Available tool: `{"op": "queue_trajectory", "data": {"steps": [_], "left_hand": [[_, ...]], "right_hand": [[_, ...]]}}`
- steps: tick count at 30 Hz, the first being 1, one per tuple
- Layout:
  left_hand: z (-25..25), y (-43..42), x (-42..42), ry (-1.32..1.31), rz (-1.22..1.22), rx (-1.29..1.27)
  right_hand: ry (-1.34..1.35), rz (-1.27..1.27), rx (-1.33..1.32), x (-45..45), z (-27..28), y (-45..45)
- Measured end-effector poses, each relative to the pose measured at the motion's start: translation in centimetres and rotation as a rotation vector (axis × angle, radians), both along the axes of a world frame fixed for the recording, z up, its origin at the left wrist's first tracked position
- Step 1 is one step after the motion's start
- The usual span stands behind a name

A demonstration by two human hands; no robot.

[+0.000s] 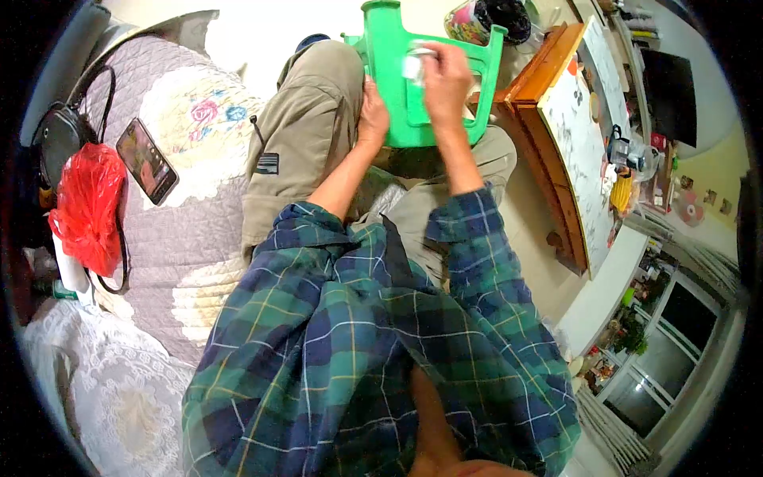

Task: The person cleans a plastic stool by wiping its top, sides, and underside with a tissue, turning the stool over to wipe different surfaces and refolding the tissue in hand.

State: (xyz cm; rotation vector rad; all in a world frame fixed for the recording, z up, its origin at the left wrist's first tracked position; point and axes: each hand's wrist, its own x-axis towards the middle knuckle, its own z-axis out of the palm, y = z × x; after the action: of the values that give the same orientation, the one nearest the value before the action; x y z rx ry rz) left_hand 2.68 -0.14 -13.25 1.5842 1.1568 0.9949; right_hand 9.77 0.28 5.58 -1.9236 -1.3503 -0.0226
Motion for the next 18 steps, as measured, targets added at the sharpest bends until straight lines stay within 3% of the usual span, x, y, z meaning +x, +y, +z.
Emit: {"op": "queue_trajectory", "data": {"steps": [1, 3, 7, 8, 10, 11, 13, 15, 16, 18], "left_hand": [[-2.7, -0.1, 0.7, 0.087, -0.003, 0.085], [-0.7, 0.8, 0.4, 0.083, -0.001, 0.094], [9.6, 1.8, -3.0, -0.251, -0.008, -0.574], [7.1, 1.6, -2.4, -0.251, -0.010, -0.578], [0.2, 0.7, -0.1, 0.213, 0.022, 0.048], [2.6, 0.7, -0.7, 0.209, 0.022, 0.044], [7.0, 0.6, -2.2, -0.122, -0.013, -0.294], [5.3, 0.8, -2.1, -0.076, 0.005, -0.225], [4.9, 0.9, -2.1, -0.032, 0.018, -0.153], [4.6, 1.0, -1.8, -0.041, 0.029, -0.247]], "right_hand": [[-0.209, 0.088, 0.028, -0.5, -1.6, 0.8], [-0.224, 0.046, 0.011, -0.5, -1.6, 1.0], [-0.300, -0.116, -0.072, 6.2, -1.5, -1.2], [-0.301, -0.118, -0.076, 7.3, -1.7, -1.3], [-0.348, -0.248, -0.070, 9.1, -1.8, -1.3], [-0.376, -0.245, -0.032, 8.1, -2.1, -0.5], [-0.257, -0.180, -0.026, 4.5, -2.6, 1.0], [-0.259, 0.051, -0.034, -0.6, -1.7, 1.8], [-0.162, 0.060, -0.013, -1.7, -1.5, 2.0], [-0.165, 0.090, -0.034, 0.8, -1.9, 1.6]]}}
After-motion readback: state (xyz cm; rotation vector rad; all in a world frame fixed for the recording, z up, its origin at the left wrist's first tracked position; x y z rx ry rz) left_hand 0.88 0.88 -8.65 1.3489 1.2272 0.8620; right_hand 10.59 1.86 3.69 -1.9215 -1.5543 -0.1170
